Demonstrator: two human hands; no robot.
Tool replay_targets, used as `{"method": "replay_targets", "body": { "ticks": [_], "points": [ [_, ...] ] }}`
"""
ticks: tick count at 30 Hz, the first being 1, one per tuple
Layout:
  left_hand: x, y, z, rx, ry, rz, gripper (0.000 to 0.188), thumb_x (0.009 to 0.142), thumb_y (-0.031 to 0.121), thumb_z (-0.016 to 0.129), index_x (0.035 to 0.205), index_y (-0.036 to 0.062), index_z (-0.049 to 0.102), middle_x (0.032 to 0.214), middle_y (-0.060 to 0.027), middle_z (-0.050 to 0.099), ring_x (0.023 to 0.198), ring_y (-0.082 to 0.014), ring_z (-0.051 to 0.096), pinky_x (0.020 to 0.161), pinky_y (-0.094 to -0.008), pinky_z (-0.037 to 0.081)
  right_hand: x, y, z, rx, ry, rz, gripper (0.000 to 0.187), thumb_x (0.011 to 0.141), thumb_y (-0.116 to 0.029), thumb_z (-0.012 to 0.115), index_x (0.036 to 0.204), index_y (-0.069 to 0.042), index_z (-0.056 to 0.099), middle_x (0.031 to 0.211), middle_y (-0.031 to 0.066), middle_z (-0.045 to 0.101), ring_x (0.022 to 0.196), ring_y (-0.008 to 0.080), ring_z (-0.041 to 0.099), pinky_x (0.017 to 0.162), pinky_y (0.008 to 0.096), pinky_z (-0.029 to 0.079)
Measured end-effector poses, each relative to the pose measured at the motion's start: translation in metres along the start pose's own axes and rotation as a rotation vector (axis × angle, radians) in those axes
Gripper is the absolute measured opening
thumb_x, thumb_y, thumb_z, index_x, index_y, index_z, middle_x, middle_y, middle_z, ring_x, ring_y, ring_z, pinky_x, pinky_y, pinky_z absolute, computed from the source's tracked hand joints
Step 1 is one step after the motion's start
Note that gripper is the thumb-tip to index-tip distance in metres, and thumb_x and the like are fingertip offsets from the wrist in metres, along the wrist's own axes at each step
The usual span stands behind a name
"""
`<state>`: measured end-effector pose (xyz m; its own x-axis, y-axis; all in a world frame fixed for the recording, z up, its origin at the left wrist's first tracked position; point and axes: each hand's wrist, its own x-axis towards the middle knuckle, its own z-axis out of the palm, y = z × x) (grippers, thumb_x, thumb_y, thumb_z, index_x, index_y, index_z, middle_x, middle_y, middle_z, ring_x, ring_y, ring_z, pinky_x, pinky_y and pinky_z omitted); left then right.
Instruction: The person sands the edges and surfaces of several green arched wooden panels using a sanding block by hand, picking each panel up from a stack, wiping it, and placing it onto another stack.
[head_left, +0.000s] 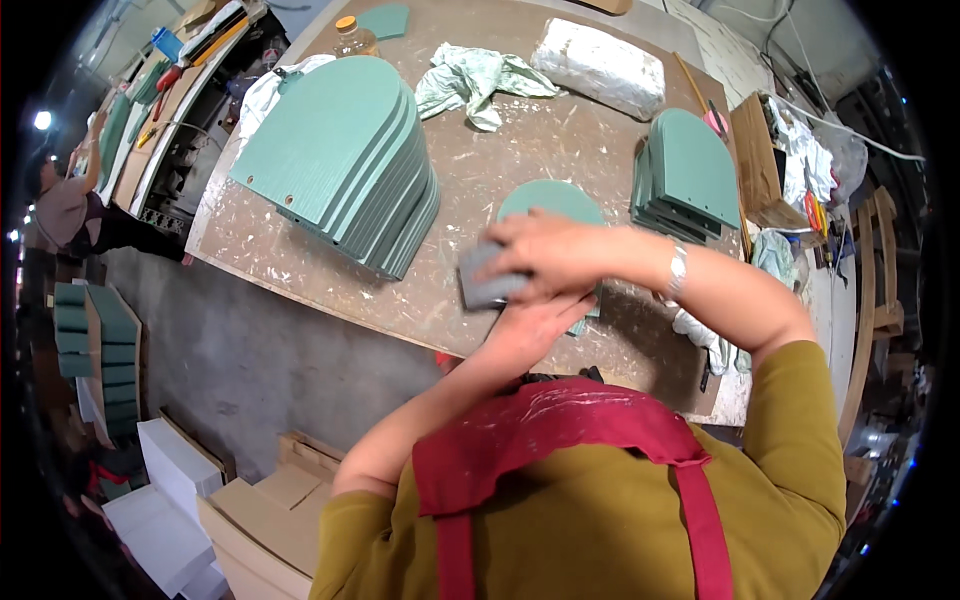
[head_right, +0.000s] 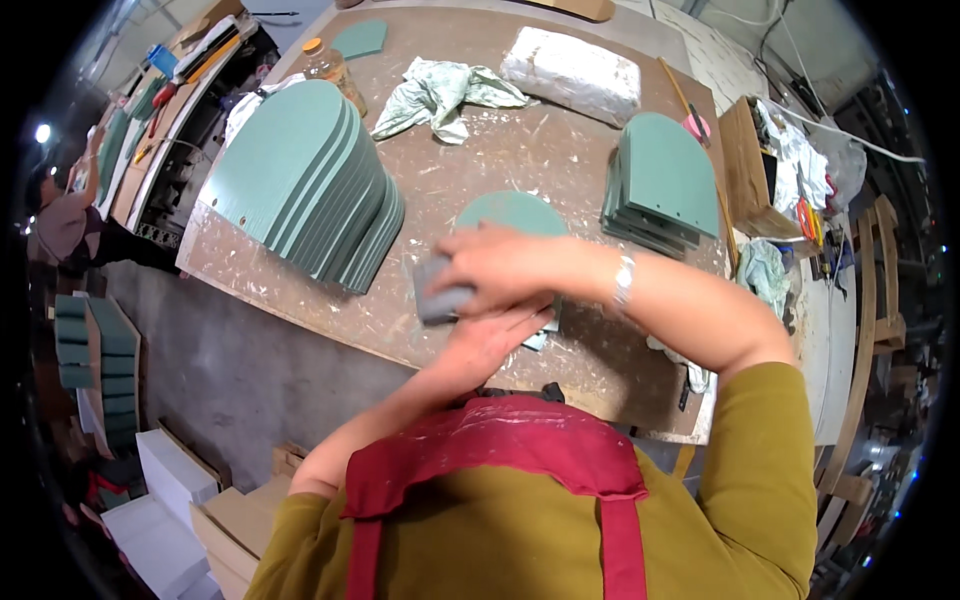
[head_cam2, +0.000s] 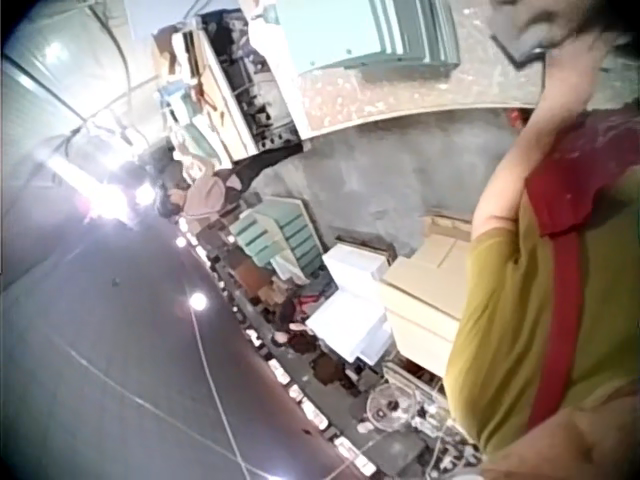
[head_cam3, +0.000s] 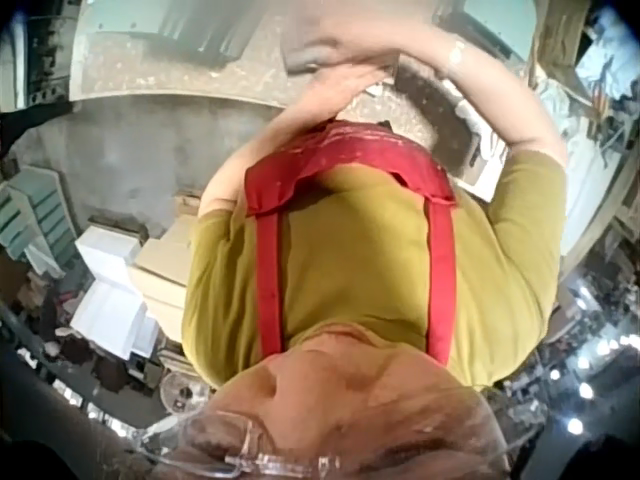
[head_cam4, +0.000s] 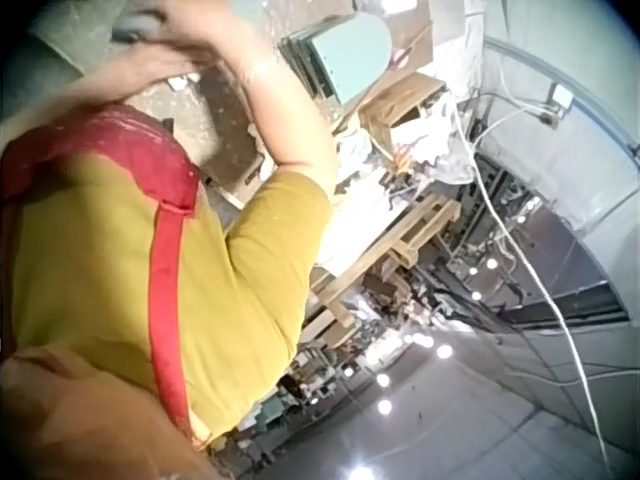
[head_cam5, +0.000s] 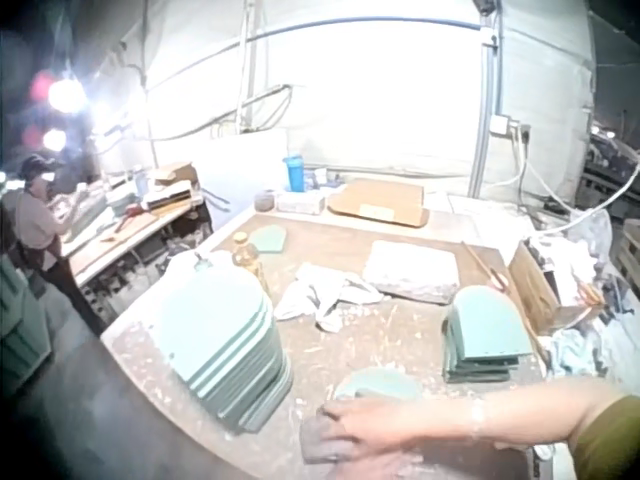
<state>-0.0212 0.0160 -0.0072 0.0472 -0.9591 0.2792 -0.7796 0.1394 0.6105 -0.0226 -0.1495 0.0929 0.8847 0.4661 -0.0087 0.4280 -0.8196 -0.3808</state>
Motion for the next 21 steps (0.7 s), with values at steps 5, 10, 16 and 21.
{"method": "replay_targets", "body": {
  "ticks": [5, 10, 16, 21],
  "points": [
    [0.01, 0.007, -0.013, 0.248, -0.038, 0.084, 0.055, 0.083, 0.004, 0.053, 0.138, 0.0135, 0.053, 0.149, -0.0028, 0.046, 0.138, -0.0257, 0.042, 0.113, -0.0494, 0.031, 0.014, 0.062, -0.013, -0.287, 0.248, 0.57, 0.042, 0.082, -0.035, 0.067, 0.121, -0.019, 0.068, 0.116, 0.0177, 0.06, 0.108, 0.0368, 0.058, 0.093, 0.0473, 0.047],
    [0.012, 0.007, -0.013, 0.233, 0.014, 0.067, 0.054, 0.083, 0.003, 0.054, 0.136, 0.0145, 0.055, 0.146, -0.0028, 0.05, 0.136, -0.0254, 0.046, 0.112, -0.0503, 0.031, -0.007, 0.069, -0.023, -0.148, 0.183, 0.86, 0.045, 0.082, -0.037, 0.07, 0.123, -0.019, 0.067, 0.118, 0.02, 0.06, 0.112, 0.0388, 0.058, 0.094, 0.045, 0.049],
    [0.019, -0.01, -0.038, 0.006, 0.186, 0.001, 0.048, 0.081, 0.005, 0.064, 0.129, 0.0018, 0.056, 0.132, -0.0195, 0.058, 0.122, -0.0379, 0.054, 0.102, -0.0475, 0.044, -0.07, 0.015, -0.049, -0.039, 0.691, 0.768, 0.054, 0.087, -0.039, 0.066, 0.135, -0.015, 0.057, 0.126, 0.0205, 0.055, 0.114, 0.0369, 0.056, 0.103, 0.0443, 0.043],
    [0.047, -0.066, -0.068, -0.023, 0.253, -0.541, 0.071, 0.086, 0.036, 0.072, 0.136, -0.0066, 0.047, 0.13, -0.0273, 0.052, 0.121, -0.0416, 0.05, 0.104, -0.0465, 0.039, -0.162, -0.025, 0.014, 0.317, 0.934, 0.903, 0.058, 0.091, -0.037, 0.064, 0.138, -0.006, 0.052, 0.124, 0.0185, 0.055, 0.118, 0.0333, 0.055, 0.102, 0.0395, 0.043]
  ]
}}
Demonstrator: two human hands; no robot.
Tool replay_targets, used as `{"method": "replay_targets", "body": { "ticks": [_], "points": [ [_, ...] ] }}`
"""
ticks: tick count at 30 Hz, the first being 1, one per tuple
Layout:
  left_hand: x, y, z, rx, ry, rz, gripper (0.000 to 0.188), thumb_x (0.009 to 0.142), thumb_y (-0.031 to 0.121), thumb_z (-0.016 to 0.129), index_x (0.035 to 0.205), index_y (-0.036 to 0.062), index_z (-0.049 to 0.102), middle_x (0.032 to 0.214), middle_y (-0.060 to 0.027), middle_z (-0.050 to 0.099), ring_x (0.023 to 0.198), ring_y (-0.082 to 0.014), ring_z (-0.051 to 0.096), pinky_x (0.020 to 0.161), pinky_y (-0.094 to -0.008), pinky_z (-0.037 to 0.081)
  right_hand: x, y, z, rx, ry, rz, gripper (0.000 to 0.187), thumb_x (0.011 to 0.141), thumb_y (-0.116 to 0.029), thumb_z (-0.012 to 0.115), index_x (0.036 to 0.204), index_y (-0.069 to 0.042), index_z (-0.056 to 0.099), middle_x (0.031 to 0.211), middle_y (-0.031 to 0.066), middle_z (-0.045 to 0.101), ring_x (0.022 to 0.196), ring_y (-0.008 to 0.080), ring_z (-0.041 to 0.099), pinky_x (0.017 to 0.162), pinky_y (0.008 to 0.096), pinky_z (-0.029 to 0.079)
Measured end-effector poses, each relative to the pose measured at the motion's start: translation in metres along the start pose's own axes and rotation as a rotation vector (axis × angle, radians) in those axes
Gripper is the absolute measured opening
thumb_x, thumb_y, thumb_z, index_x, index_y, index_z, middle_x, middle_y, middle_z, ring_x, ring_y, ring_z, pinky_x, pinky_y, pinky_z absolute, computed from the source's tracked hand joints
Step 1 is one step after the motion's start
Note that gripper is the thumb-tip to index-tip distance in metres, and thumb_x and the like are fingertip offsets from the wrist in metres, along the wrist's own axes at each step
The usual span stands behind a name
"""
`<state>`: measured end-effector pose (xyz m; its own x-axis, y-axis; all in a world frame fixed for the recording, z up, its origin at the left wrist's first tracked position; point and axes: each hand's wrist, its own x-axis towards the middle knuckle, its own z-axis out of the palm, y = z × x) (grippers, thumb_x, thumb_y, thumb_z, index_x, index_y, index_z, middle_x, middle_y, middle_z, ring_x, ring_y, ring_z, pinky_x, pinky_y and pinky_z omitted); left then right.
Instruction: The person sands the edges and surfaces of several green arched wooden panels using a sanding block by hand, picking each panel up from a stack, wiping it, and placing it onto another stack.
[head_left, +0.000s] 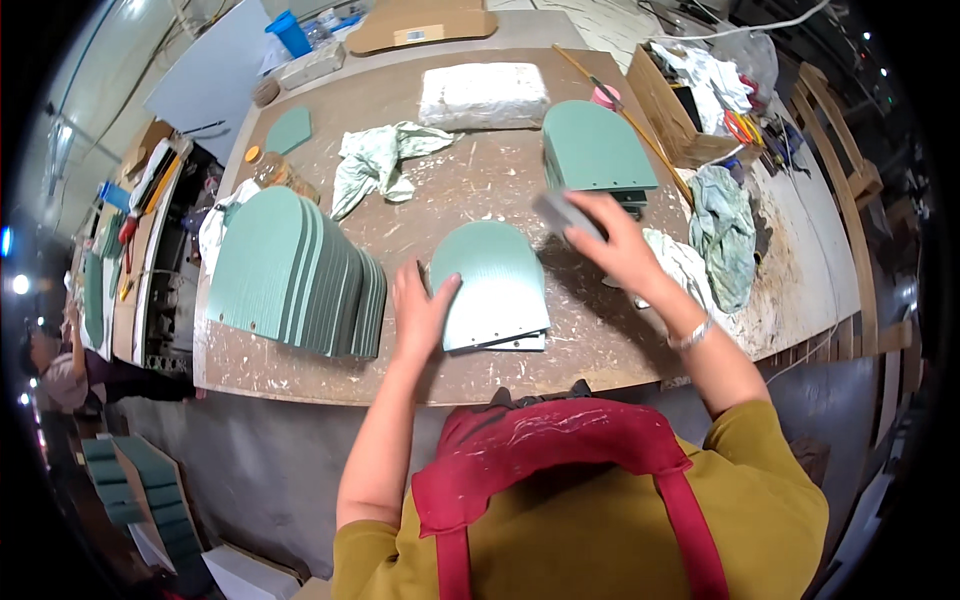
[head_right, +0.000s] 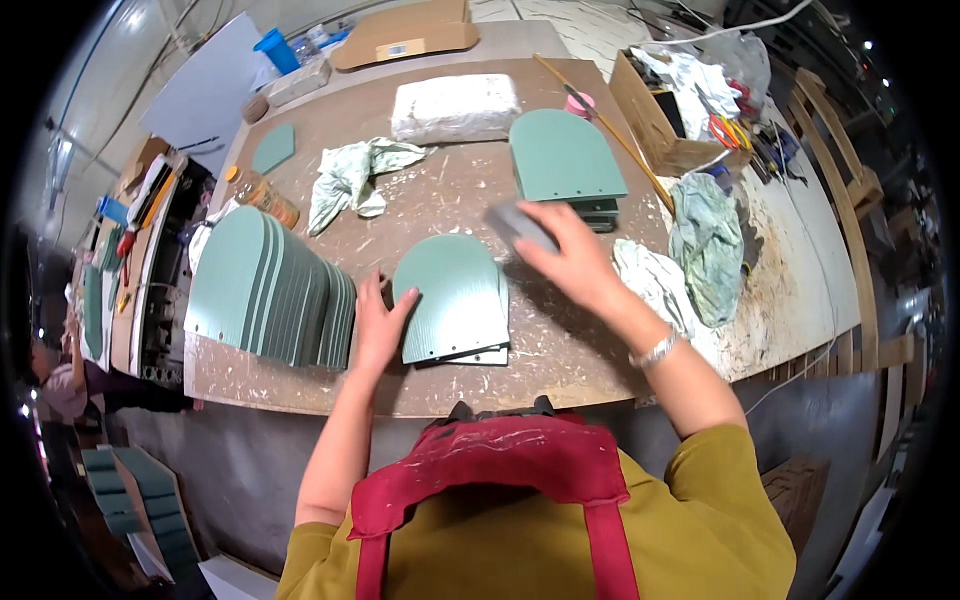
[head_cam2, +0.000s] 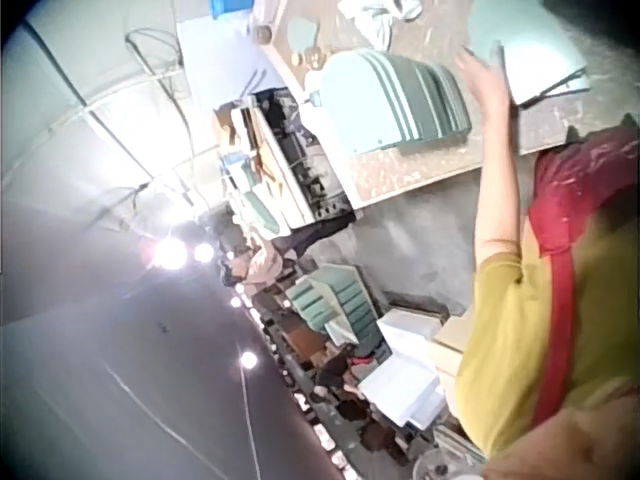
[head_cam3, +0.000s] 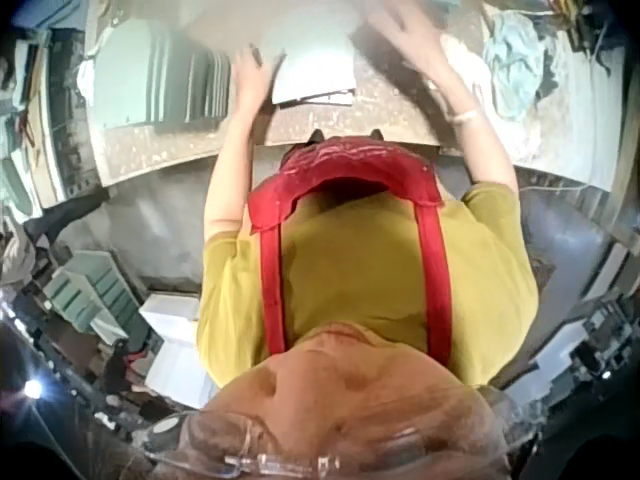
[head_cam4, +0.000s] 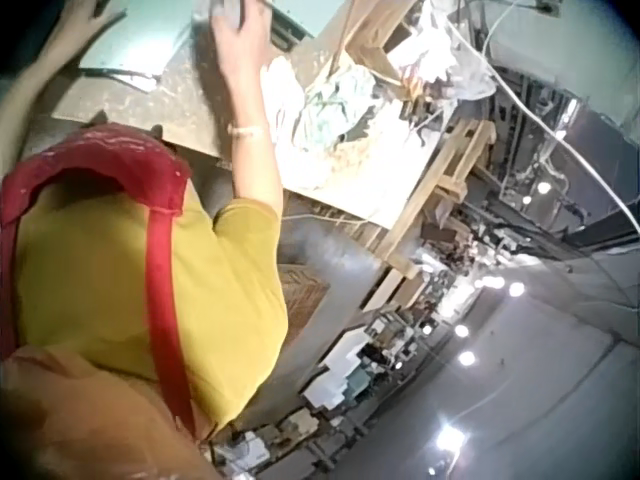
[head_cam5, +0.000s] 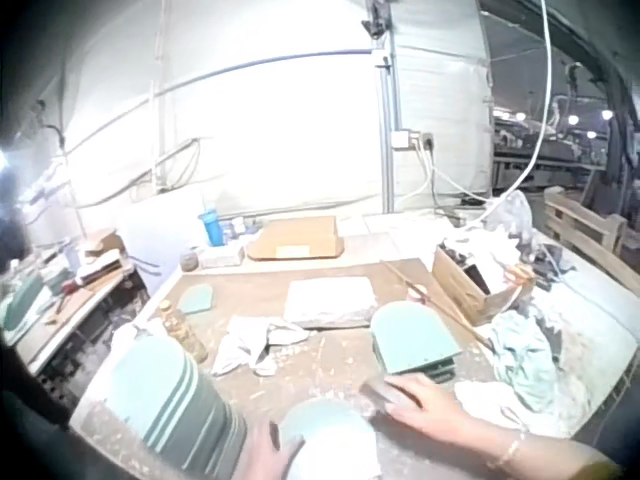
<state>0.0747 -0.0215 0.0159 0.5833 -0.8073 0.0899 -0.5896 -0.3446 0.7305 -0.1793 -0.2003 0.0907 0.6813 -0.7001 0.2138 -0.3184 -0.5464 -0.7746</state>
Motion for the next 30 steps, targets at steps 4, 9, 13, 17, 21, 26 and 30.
{"method": "replay_targets", "body": {
  "ticks": [4, 9, 13, 17, 21, 26, 30],
  "points": [
    [0.025, -0.009, 0.003, -0.587, -0.296, -0.356, 0.05, 0.09, 0.027, 0.07, 0.126, -0.0059, 0.059, 0.11, -0.015, 0.067, 0.098, -0.0221, 0.063, 0.089, -0.0335, 0.049, -0.07, 0.013, 0.019, 0.118, -0.074, 0.135, 0.056, 0.09, -0.034, 0.066, 0.135, -0.002, 0.054, 0.13, 0.0189, 0.054, 0.122, 0.0322, 0.053, 0.105, 0.0385, 0.041],
    [0.034, -0.018, 0.006, -0.61, -0.254, -0.367, 0.049, 0.09, 0.028, 0.073, 0.123, -0.0059, 0.06, 0.111, -0.0134, 0.067, 0.097, -0.0192, 0.063, 0.086, -0.032, 0.049, -0.111, 0.022, 0.027, 0.212, -0.01, 0.187, 0.052, 0.091, -0.028, 0.067, 0.134, -0.002, 0.055, 0.132, 0.0187, 0.054, 0.121, 0.0328, 0.054, 0.103, 0.0388, 0.041],
    [0.036, -0.019, 0.0, -0.629, -0.248, -0.396, 0.043, 0.091, 0.024, 0.071, 0.122, -0.0048, 0.062, 0.109, -0.0111, 0.068, 0.096, -0.0179, 0.063, 0.086, -0.0312, 0.049, -0.12, 0.029, 0.022, 0.295, 0.01, 0.24, 0.053, 0.091, -0.028, 0.067, 0.135, -0.002, 0.054, 0.131, 0.0189, 0.055, 0.121, 0.0325, 0.054, 0.103, 0.0382, 0.042],
    [0.038, -0.026, 0.003, -0.25, -0.128, -0.239, 0.042, 0.096, 0.03, 0.062, 0.118, -0.0057, 0.062, 0.103, -0.016, 0.069, 0.094, -0.0218, 0.064, 0.086, -0.0346, 0.049, -0.122, 0.025, 0.021, 0.44, -0.002, 0.335, 0.053, 0.092, -0.029, 0.066, 0.136, -0.002, 0.053, 0.131, 0.0193, 0.054, 0.122, 0.0319, 0.054, 0.103, 0.0377, 0.042],
    [0.042, -0.014, 0.006, 0.102, -0.021, -0.098, 0.043, 0.101, 0.034, 0.05, 0.109, -0.007, 0.062, 0.098, -0.0313, 0.065, 0.094, -0.0465, 0.063, 0.083, -0.0478, 0.047, -0.126, 0.03, 0.031, 0.306, -0.03, 0.21, 0.054, 0.093, -0.03, 0.066, 0.137, -0.003, 0.052, 0.133, 0.0188, 0.053, 0.122, 0.0313, 0.054, 0.103, 0.0377, 0.042],
    [0.047, 0.013, -0.016, 0.064, 0.069, -0.026, 0.041, 0.103, 0.031, 0.047, 0.098, -0.0087, 0.057, 0.09, -0.0316, 0.064, 0.086, -0.0474, 0.062, 0.075, -0.0478, 0.048, -0.118, 0.033, 0.031, 0.458, 0.01, 0.342, 0.055, 0.093, -0.031, 0.066, 0.138, -0.004, 0.05, 0.136, 0.0203, 0.05, 0.124, 0.0335, 0.052, 0.103, 0.0392, 0.042],
    [0.058, 0.009, -0.012, 0.226, -0.044, -0.095, 0.045, 0.1, 0.039, 0.051, 0.11, -0.0039, 0.059, 0.096, -0.0313, 0.066, 0.096, -0.0486, 0.062, 0.082, -0.0503, 0.047, -0.1, 0.016, 0.04, 0.137, 0.008, 0.052, 0.055, 0.09, -0.031, 0.067, 0.14, -0.014, 0.05, 0.137, 0.0203, 0.047, 0.123, 0.0362, 0.051, 0.101, 0.0433, 0.044]
  ]
}}
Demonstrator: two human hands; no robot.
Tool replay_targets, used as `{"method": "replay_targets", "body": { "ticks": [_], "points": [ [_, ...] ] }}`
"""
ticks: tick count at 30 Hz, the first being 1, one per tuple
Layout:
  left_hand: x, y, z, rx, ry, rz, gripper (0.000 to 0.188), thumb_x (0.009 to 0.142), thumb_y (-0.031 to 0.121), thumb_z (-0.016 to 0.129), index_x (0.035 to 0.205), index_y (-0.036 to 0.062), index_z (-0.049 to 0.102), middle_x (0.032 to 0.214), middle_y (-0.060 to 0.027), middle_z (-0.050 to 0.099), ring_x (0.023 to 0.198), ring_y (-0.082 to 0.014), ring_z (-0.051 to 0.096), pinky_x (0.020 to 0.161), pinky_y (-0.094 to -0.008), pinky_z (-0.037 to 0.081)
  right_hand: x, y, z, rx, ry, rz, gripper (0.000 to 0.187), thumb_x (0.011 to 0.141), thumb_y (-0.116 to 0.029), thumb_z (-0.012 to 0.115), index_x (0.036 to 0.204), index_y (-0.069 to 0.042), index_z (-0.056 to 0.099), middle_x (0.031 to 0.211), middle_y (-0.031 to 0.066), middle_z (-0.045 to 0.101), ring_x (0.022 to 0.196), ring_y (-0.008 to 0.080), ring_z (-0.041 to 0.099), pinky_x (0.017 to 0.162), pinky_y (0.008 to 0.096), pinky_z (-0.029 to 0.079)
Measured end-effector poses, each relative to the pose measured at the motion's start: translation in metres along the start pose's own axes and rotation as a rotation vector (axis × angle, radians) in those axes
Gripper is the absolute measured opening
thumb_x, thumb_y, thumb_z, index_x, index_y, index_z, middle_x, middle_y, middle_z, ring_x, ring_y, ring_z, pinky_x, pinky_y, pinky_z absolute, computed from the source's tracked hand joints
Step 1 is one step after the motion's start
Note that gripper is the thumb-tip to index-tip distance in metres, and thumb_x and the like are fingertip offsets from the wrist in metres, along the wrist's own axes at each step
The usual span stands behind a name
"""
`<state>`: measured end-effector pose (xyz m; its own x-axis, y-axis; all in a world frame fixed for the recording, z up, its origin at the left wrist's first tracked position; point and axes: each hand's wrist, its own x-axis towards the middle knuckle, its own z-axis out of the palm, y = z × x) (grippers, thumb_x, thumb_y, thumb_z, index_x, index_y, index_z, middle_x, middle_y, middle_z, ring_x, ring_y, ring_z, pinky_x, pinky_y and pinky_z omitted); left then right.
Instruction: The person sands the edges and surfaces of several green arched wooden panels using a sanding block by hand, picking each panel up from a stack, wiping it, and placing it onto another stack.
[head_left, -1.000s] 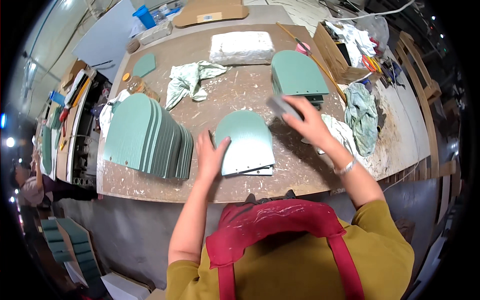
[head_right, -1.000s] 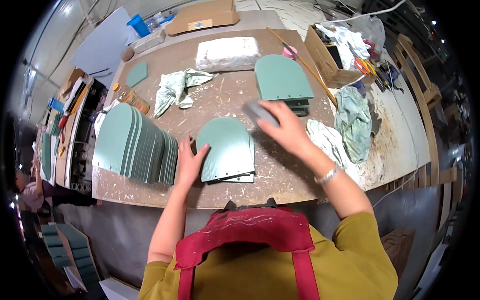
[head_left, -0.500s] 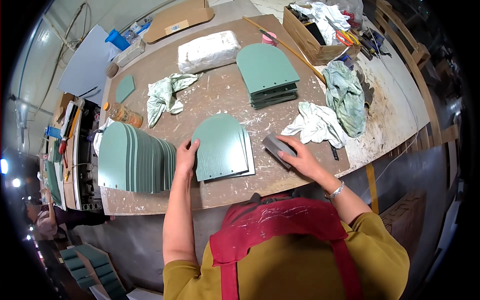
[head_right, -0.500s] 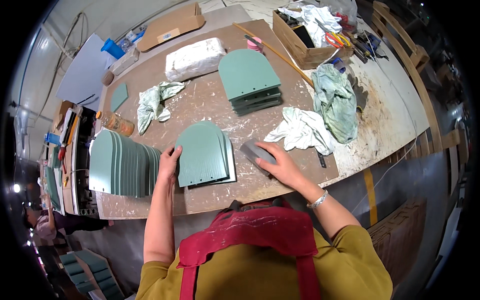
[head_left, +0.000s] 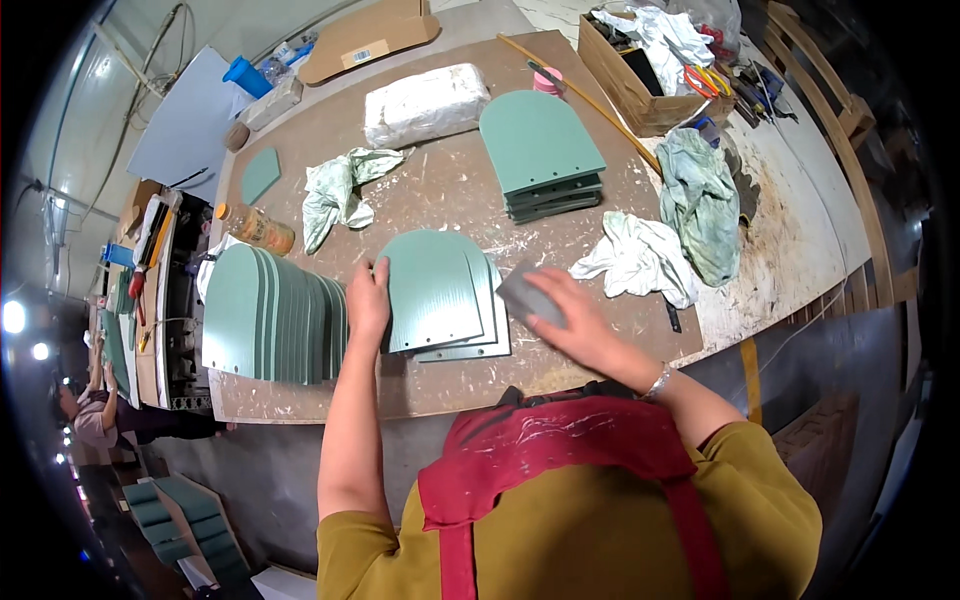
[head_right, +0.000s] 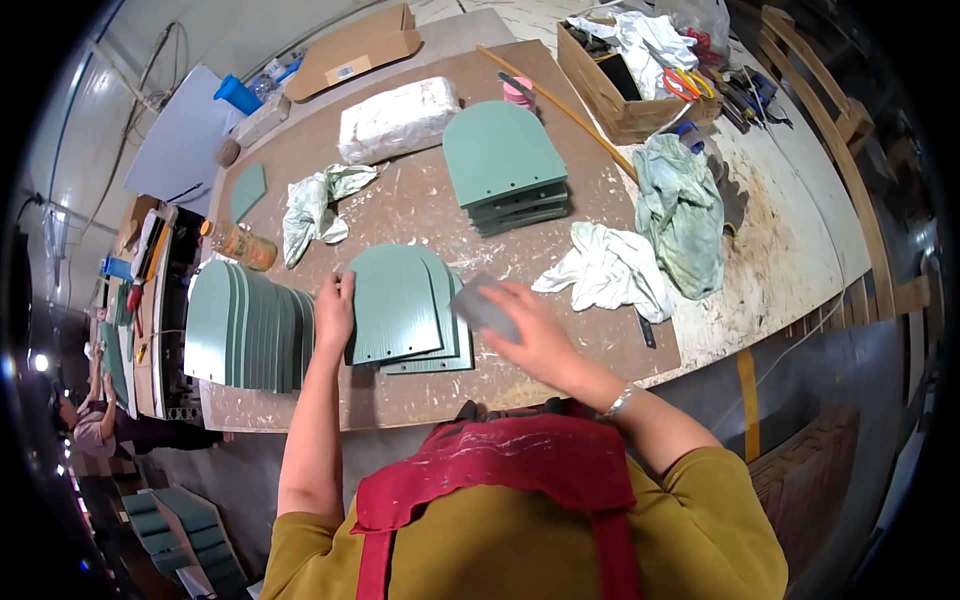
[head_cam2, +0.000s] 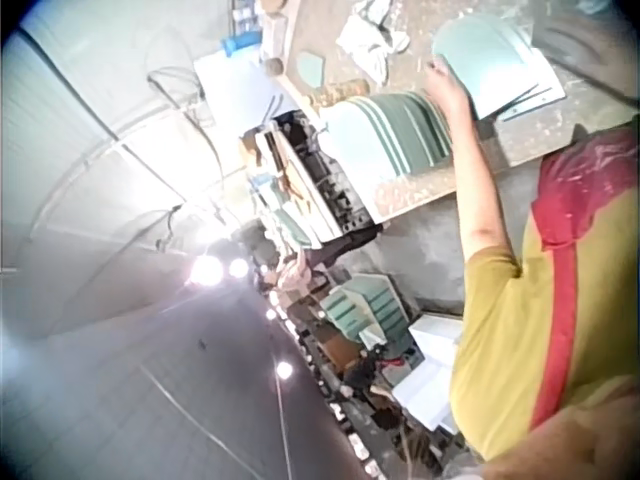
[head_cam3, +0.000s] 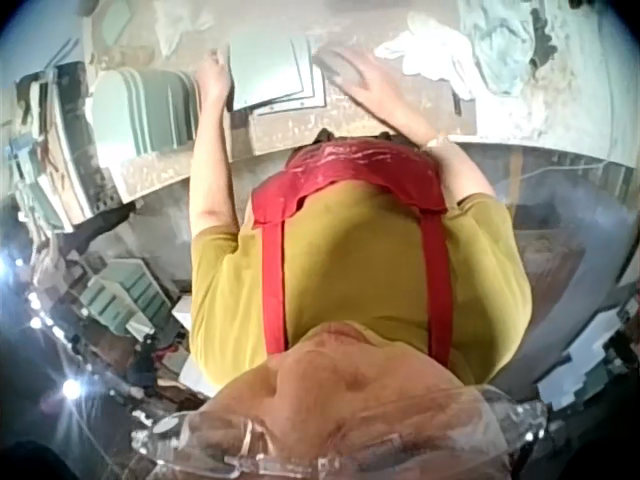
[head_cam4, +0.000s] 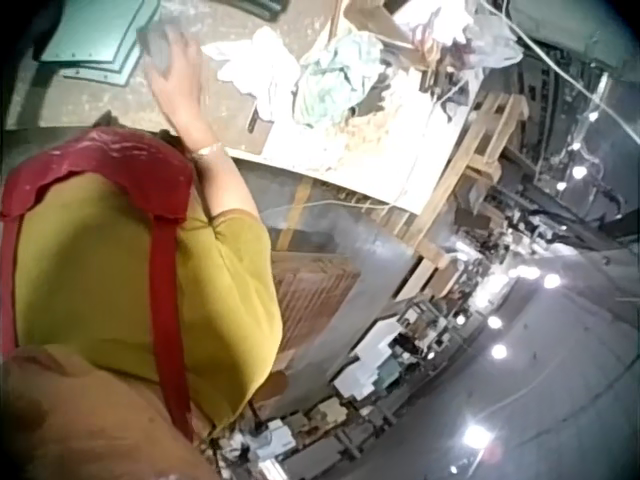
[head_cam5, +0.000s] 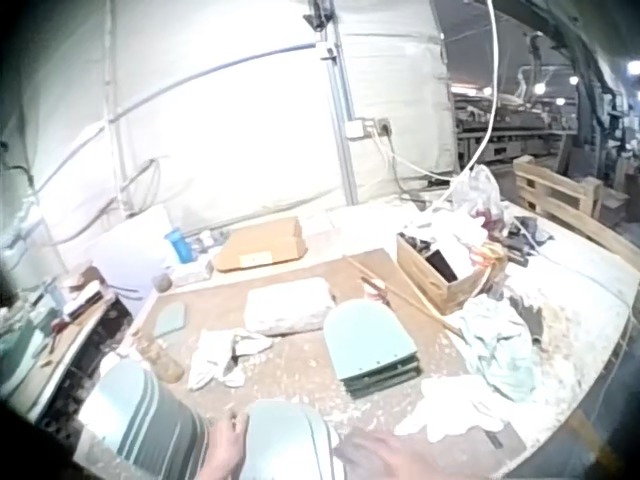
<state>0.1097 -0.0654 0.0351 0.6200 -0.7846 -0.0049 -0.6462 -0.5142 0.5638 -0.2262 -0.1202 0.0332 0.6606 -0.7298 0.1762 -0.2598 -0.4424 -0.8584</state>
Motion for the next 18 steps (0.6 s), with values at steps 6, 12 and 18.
{"method": "replay_targets", "body": {
  "ticks": [6, 12, 18],
  "points": [
    [-0.005, -0.001, 0.019, 0.069, -0.03, 0.066, 0.049, 0.101, 0.045, 0.044, 0.12, 0.0028, 0.06, 0.104, -0.0298, 0.065, 0.1, -0.0494, 0.059, 0.085, -0.0542, 0.045, 0.049, 0.01, 0.028, -0.38, -0.017, -0.379, 0.058, 0.084, -0.032, 0.071, 0.139, -0.023, 0.053, 0.136, 0.0208, 0.047, 0.121, 0.0381, 0.051, 0.099, 0.0466, 0.045],
    [-0.007, -0.013, 0.009, -0.122, 0.091, 0.052, 0.042, 0.101, 0.034, 0.052, 0.115, -0.0041, 0.063, 0.1, -0.0317, 0.066, 0.097, -0.0451, 0.065, 0.083, -0.0463, 0.05, 0.08, 0.02, 0.014, -0.249, 0.047, -0.082, 0.054, 0.09, -0.035, 0.064, 0.138, -0.014, 0.05, 0.137, 0.024, 0.045, 0.124, 0.0441, 0.048, 0.102, 0.0484, 0.043],
    [0.052, 0.066, -0.037, -0.422, 0.122, 0.247, 0.039, 0.106, 0.03, 0.043, 0.103, -0.0055, 0.059, 0.088, -0.0112, 0.061, 0.082, -0.0168, 0.052, 0.079, -0.0334, 0.045, -0.008, 0.02, -0.035, 0.056, 0.191, 0.076, 0.054, 0.09, -0.029, 0.066, 0.136, -0.005, 0.05, 0.132, 0.0198, 0.05, 0.119, 0.0382, 0.053, 0.101, 0.0423, 0.045]
  ]
}}
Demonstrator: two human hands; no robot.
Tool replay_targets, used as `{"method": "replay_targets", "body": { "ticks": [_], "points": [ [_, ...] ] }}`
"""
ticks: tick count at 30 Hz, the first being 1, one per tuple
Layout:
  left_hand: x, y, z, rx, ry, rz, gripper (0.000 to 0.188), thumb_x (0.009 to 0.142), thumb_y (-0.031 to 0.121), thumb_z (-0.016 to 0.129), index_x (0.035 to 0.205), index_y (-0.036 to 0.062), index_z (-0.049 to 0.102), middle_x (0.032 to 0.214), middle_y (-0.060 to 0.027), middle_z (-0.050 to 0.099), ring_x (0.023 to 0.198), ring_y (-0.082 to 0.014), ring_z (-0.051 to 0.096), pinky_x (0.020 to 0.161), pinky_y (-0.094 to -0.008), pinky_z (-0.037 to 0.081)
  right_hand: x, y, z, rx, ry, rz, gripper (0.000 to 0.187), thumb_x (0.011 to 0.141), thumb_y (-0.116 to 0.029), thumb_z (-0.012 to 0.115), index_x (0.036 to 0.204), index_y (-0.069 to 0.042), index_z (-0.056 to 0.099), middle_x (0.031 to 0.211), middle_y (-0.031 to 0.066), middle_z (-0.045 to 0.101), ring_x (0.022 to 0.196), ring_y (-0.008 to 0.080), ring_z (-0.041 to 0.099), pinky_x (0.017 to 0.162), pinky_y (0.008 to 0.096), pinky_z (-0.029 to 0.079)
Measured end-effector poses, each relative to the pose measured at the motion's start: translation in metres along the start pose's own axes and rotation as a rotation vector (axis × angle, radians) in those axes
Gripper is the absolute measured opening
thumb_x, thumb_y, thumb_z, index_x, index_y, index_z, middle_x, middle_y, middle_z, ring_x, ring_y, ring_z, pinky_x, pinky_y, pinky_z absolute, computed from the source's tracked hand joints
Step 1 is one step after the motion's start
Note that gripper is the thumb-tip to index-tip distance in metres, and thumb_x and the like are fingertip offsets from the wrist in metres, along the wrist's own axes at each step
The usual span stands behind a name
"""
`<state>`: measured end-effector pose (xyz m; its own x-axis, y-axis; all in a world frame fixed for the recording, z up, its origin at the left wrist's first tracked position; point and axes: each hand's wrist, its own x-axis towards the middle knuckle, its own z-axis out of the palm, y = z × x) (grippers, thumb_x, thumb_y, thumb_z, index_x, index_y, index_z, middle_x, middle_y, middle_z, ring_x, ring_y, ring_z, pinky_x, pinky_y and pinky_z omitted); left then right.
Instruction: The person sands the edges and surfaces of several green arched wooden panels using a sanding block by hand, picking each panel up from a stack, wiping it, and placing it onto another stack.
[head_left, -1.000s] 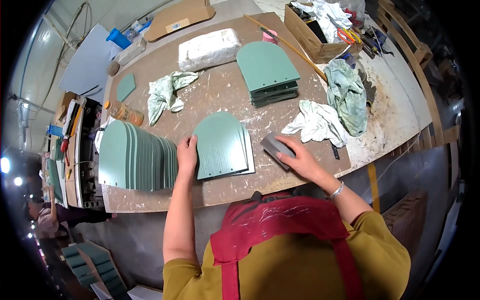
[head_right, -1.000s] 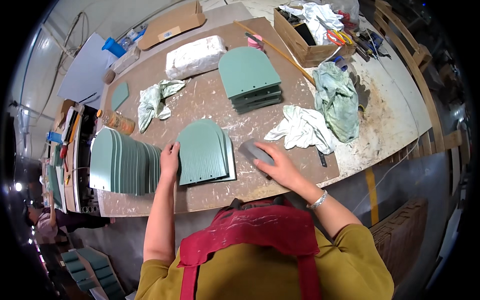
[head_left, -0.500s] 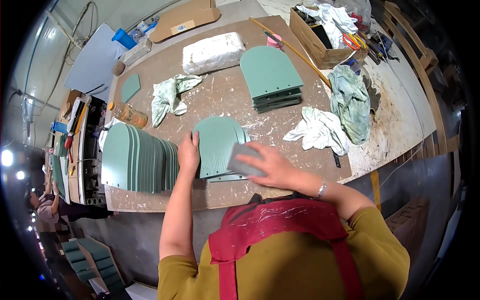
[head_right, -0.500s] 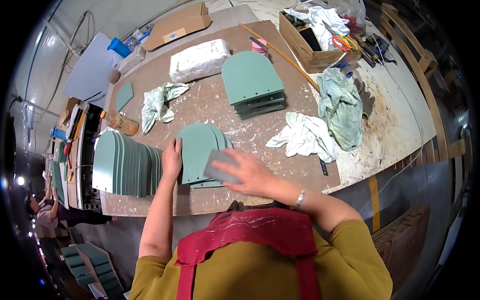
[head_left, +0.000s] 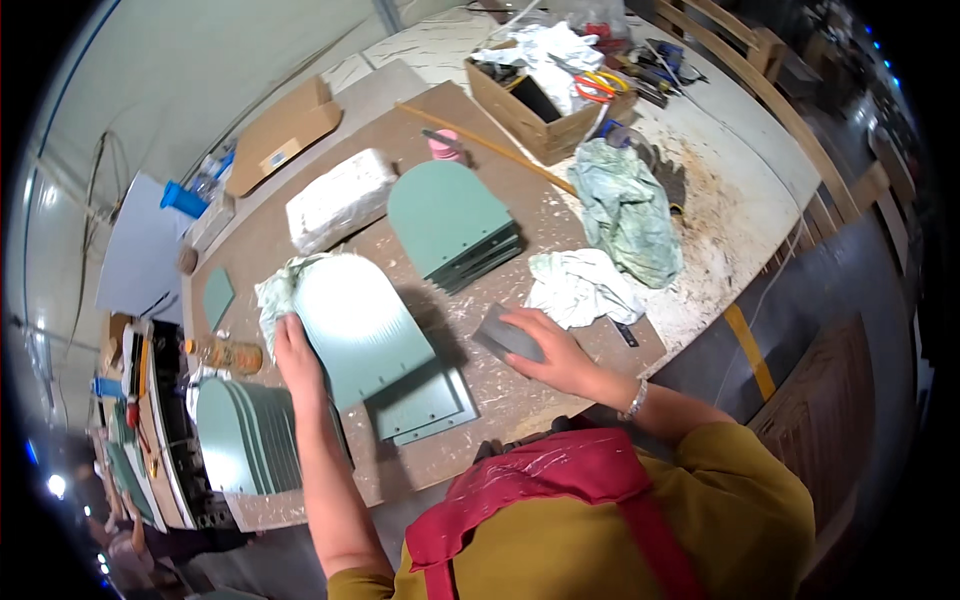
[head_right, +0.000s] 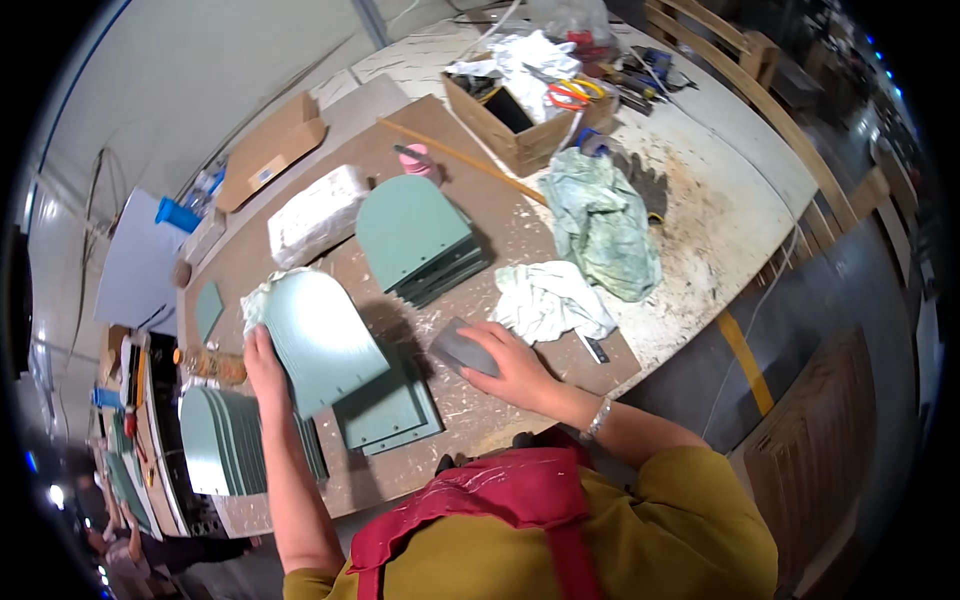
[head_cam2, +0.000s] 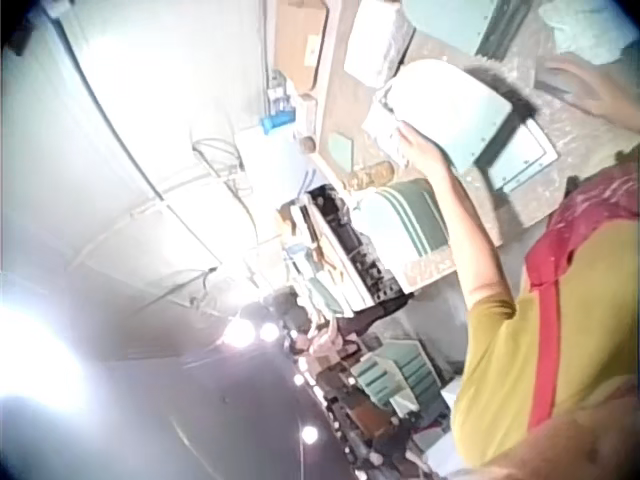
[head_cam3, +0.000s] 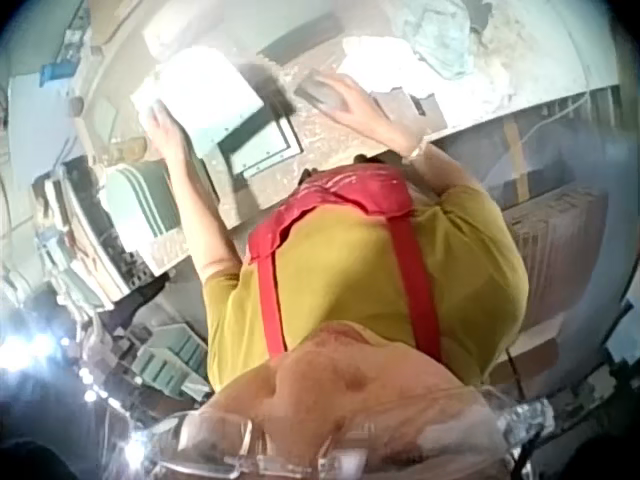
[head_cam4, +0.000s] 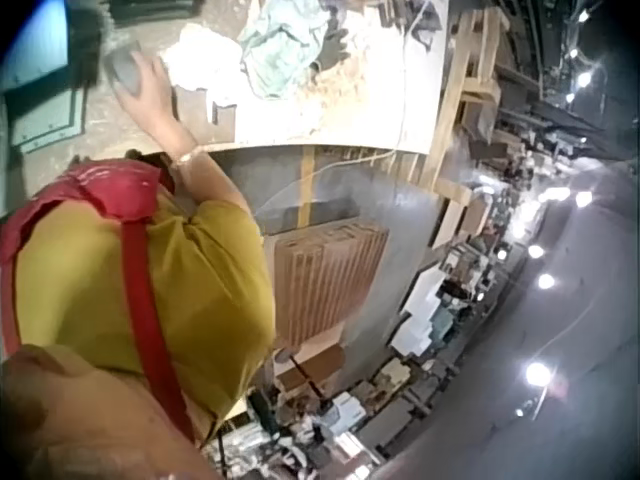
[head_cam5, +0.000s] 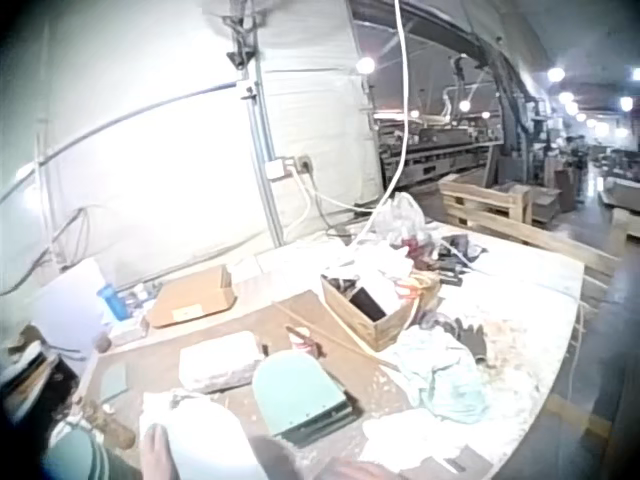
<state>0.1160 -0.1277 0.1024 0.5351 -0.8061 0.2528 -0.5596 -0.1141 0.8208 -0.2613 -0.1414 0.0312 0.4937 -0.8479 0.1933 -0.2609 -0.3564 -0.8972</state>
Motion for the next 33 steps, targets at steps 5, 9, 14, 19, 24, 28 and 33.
{"method": "replay_targets", "body": {
  "ticks": [5, 9, 14, 19, 24, 28, 33],
  "points": [
    [0.102, 0.036, 0.111, -0.141, -0.177, -0.071, 0.05, 0.104, 0.038, 0.044, 0.122, -0.0063, 0.061, 0.114, -0.0133, 0.065, 0.1, -0.0205, 0.059, 0.091, -0.0344, 0.045, -0.043, 0.016, -0.004, 0.058, 0.093, 0.087, 0.053, 0.09, -0.03, 0.068, 0.134, -0.004, 0.052, 0.132, 0.0185, 0.054, 0.121, 0.0352, 0.054, 0.102, 0.0408, 0.044],
    [0.181, -0.064, 0.138, 0.042, -0.185, 0.039, 0.046, 0.102, 0.033, 0.044, 0.119, -0.0046, 0.063, 0.118, -0.02, 0.066, 0.11, -0.0304, 0.062, 0.098, -0.0413, 0.047, -0.044, 0.016, 0.019, 0.09, 0.076, -0.041, 0.05, 0.09, -0.031, 0.067, 0.132, -0.006, 0.054, 0.126, 0.0185, 0.058, 0.116, 0.0344, 0.057, 0.1, 0.0415, 0.045],
    [0.168, -0.081, 0.142, -0.033, -0.191, 0.037, 0.04, 0.101, 0.028, 0.052, 0.125, -0.0037, 0.058, 0.103, -0.0139, 0.069, 0.094, -0.024, 0.065, 0.085, -0.0359, 0.052, -0.053, 0.014, 0.011, 0.014, -0.068, 0.058, 0.057, 0.091, -0.034, 0.065, 0.139, -0.009, 0.047, 0.137, 0.0164, 0.049, 0.126, 0.0348, 0.049, 0.104, 0.0411, 0.043],
    [0.029, -0.049, 0.088, 0.306, -0.309, 0.285, 0.036, 0.095, 0.019, 0.056, 0.125, 0.0005, 0.059, 0.122, -0.0205, 0.061, 0.111, -0.0308, 0.059, 0.098, -0.0414, 0.044, -0.046, 0.019, 0.014, 0.085, 0.108, 0.098, 0.057, 0.089, -0.028, 0.068, 0.136, -0.003, 0.049, 0.133, 0.0203, 0.054, 0.123, 0.0358, 0.052, 0.104, 0.0423, 0.043],
    [-0.058, -0.049, 0.077, 0.619, -0.396, 0.295, 0.04, 0.095, 0.028, 0.056, 0.131, 0.0097, 0.056, 0.132, -0.0148, 0.056, 0.121, -0.0351, 0.052, 0.101, -0.0467, 0.04, -0.032, -0.006, 0.02, -0.032, -0.021, 0.033, 0.063, 0.088, -0.027, 0.069, 0.143, -0.009, 0.045, 0.134, 0.02, 0.048, 0.122, 0.0398, 0.05, 0.103, 0.0442, 0.042],
    [-0.063, -0.043, 0.074, 0.636, -0.351, 0.254, 0.038, 0.098, 0.029, 0.053, 0.132, 0.0144, 0.056, 0.131, -0.0117, 0.057, 0.121, -0.0319, 0.052, 0.099, -0.0479, 0.039, -0.018, -0.019, 0.062, -0.313, -0.283, -0.307, 0.06, 0.087, -0.029, 0.07, 0.142, -0.017, 0.048, 0.137, 0.0201, 0.045, 0.123, 0.0399, 0.049, 0.102, 0.0463, 0.042],
    [-0.063, -0.042, 0.074, 0.66, -0.337, 0.269, 0.037, 0.099, 0.029, 0.051, 0.133, 0.0155, 0.056, 0.128, -0.0104, 0.057, 0.117, -0.0319, 0.053, 0.096, -0.0485, 0.041, 0.059, -0.002, 0.099, -0.381, -0.026, -0.188, 0.063, 0.083, -0.029, 0.072, 0.142, -0.021, 0.05, 0.136, 0.0218, 0.045, 0.123, 0.0409, 0.048, 0.1, 0.0491, 0.042]
  ]
}}
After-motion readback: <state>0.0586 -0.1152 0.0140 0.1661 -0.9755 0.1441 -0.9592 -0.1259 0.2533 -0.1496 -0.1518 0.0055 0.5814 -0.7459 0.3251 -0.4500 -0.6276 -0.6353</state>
